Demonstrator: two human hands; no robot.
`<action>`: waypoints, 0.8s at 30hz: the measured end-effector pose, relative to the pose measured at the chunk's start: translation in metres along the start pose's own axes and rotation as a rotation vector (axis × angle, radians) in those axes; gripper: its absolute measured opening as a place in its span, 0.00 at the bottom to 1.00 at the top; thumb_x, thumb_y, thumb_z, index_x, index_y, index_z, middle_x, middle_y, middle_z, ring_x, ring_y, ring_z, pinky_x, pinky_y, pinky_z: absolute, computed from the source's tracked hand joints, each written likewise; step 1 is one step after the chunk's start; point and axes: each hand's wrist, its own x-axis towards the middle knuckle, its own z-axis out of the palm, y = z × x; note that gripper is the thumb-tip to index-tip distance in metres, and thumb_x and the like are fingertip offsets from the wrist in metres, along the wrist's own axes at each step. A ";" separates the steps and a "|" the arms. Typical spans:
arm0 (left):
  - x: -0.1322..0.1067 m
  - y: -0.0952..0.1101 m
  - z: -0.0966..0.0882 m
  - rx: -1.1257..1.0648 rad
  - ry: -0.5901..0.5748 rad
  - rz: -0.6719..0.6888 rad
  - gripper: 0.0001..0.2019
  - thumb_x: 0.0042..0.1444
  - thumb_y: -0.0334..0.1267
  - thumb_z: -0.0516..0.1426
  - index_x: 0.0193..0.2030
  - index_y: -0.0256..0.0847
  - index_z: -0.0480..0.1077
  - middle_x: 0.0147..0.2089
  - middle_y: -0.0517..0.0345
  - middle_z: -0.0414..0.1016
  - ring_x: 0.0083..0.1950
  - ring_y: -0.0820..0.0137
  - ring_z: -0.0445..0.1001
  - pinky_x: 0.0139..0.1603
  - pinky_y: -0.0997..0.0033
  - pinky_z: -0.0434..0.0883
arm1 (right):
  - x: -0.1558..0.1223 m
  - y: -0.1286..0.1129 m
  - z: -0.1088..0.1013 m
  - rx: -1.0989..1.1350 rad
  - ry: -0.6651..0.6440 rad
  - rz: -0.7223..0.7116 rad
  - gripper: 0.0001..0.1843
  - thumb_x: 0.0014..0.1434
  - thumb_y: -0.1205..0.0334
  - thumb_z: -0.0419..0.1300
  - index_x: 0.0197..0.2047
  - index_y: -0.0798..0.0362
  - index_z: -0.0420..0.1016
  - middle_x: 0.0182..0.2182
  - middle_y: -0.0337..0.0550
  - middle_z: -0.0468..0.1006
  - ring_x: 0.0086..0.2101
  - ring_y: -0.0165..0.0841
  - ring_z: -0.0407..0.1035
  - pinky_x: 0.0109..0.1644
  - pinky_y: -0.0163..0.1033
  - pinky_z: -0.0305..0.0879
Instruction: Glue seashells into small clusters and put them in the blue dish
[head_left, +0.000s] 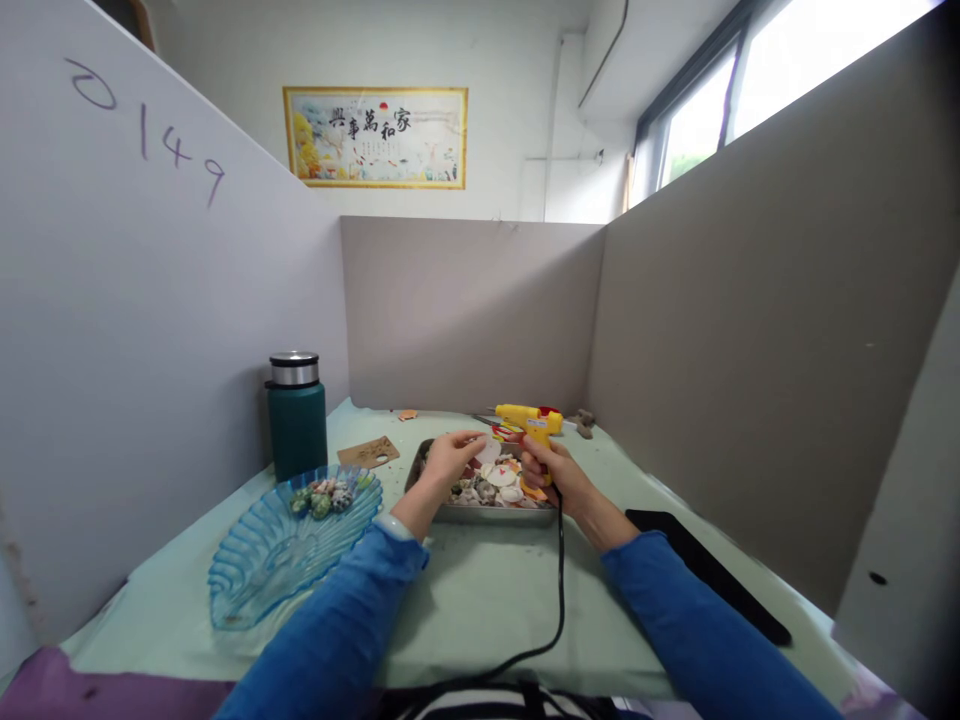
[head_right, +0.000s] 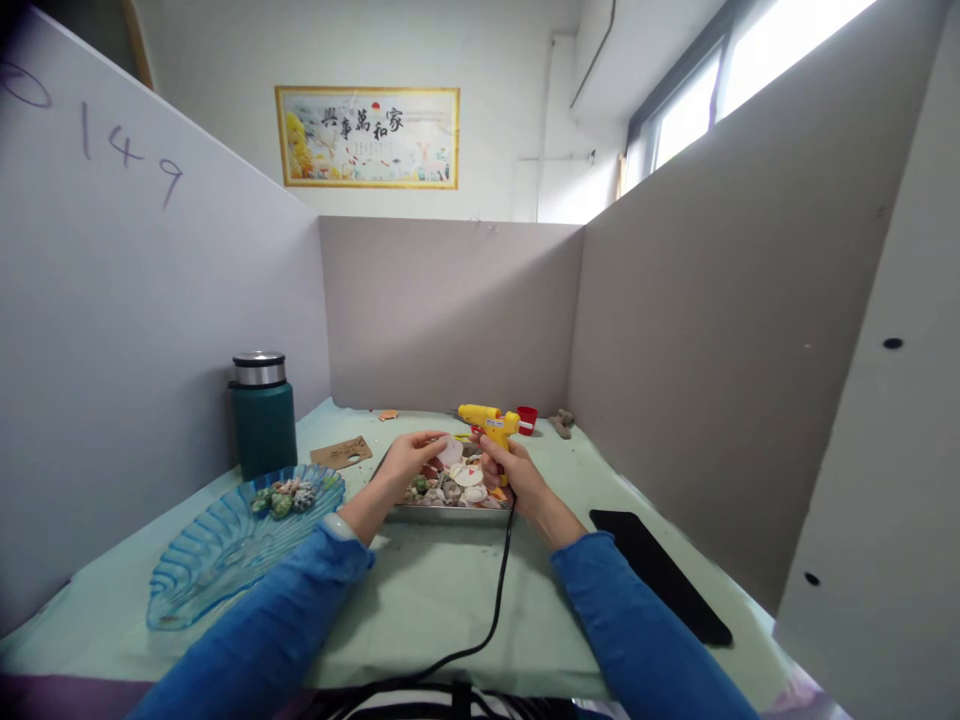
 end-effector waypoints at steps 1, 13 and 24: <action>-0.001 0.002 -0.001 -0.068 -0.002 -0.024 0.13 0.49 0.38 0.68 0.41 0.35 0.79 0.31 0.54 0.78 0.23 0.75 0.71 0.21 0.79 0.68 | 0.000 0.000 0.000 0.000 0.000 -0.014 0.23 0.48 0.43 0.70 0.37 0.52 0.71 0.15 0.25 0.56 0.15 0.22 0.47 0.16 0.29 0.43; 0.003 0.009 -0.005 -0.271 0.104 -0.095 0.16 0.53 0.36 0.66 0.45 0.31 0.71 0.25 0.57 0.75 0.20 0.75 0.73 0.21 0.79 0.70 | 0.000 0.005 0.000 -0.137 -0.038 -0.055 0.22 0.50 0.43 0.69 0.31 0.52 0.68 0.15 0.28 0.58 0.14 0.22 0.50 0.16 0.32 0.43; 0.001 0.011 -0.002 -0.203 0.170 -0.046 0.12 0.53 0.34 0.66 0.41 0.31 0.72 0.23 0.59 0.75 0.20 0.75 0.73 0.22 0.78 0.72 | 0.005 0.016 -0.005 -0.416 -0.057 -0.104 0.23 0.55 0.41 0.63 0.37 0.55 0.74 0.12 0.30 0.60 0.15 0.25 0.50 0.21 0.34 0.45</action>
